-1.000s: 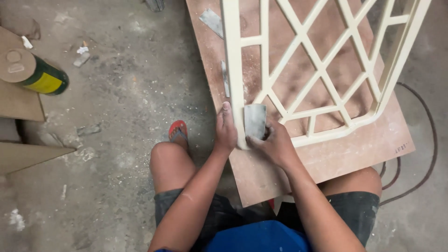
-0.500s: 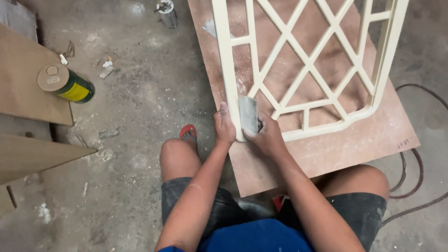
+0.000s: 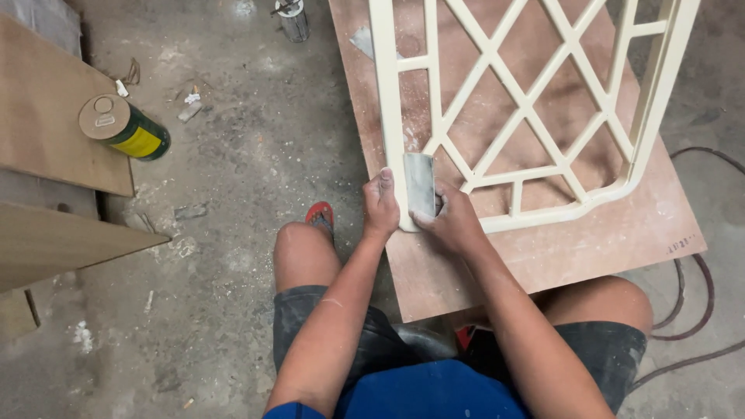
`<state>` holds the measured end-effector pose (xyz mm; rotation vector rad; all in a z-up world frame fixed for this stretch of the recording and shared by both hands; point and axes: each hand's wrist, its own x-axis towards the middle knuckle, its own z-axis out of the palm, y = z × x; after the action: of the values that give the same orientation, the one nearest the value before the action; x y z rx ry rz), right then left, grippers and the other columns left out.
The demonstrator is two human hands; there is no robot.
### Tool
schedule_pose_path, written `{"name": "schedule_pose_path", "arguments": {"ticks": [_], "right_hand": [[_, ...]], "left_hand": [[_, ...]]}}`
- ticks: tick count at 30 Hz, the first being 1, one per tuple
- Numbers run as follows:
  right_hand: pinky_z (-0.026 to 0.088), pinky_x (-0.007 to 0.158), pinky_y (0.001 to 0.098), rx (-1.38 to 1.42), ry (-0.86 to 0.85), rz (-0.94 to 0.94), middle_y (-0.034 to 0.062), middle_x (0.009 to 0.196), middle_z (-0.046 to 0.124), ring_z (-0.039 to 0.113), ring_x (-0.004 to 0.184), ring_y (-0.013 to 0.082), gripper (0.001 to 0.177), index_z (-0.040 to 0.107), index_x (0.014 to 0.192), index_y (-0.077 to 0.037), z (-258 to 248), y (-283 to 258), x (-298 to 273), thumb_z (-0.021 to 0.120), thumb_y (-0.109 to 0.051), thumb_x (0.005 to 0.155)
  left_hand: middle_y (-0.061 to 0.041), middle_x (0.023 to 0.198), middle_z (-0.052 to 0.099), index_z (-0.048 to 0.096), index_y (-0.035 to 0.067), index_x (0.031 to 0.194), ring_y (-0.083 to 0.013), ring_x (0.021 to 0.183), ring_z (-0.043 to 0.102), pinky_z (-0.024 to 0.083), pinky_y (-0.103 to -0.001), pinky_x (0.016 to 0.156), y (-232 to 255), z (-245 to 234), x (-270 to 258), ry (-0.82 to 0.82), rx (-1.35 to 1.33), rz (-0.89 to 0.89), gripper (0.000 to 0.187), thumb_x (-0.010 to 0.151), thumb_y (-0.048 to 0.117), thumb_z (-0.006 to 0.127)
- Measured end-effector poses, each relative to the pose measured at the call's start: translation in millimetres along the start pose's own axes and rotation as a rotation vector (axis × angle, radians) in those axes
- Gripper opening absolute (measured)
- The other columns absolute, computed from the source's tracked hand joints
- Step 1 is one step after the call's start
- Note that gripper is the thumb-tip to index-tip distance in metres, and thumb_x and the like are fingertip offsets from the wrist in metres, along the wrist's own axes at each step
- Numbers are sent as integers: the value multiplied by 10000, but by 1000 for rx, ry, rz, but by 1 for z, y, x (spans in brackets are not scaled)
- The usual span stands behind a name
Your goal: The person sits on the floor and sands a cream-colored wooden frame with a geometric lattice design using a sanding block. They systematically smooth the edges and surfaces of the frame, which rests on a larger wooden board.
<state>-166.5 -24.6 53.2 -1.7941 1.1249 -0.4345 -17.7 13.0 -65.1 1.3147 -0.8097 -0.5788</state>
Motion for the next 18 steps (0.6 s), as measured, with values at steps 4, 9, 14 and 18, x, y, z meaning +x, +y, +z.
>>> {"name": "schedule_pose_path", "arguments": {"ticks": [4,9,14,18], "right_hand": [[579,726,412,6,12,8,187,834,735,743,861,332,381,679,981,-39,2,-4,-6,895,-207,716],[573,706,416,-1,62,3,202,772,710,732,788,325,396,662,924,-23,2,-6,-2,917,-230,704],[565,683,415,-19,44,14,177,757,713,733,770,308,371,661,930,-28,4,1,-6,905,-209,718],[557,666,405,-13,117,20,192,698,673,709,713,290,400,633,884,-10,11,6,-3,914,-239,715]], "left_hand": [[36,552,503,492,146,624,-98,573,439,390,-290,560,5,-1,-2,6,31,-8,588,1113,425,324],[36,557,485,472,152,624,-99,589,432,380,-282,554,6,1,-1,8,8,21,563,1111,389,322],[60,579,485,483,176,638,-93,578,422,373,-274,562,3,1,-1,10,-13,17,563,1113,430,318],[33,567,468,472,156,626,-116,569,414,373,-291,556,7,3,-2,21,-46,29,553,1113,376,331]]}}
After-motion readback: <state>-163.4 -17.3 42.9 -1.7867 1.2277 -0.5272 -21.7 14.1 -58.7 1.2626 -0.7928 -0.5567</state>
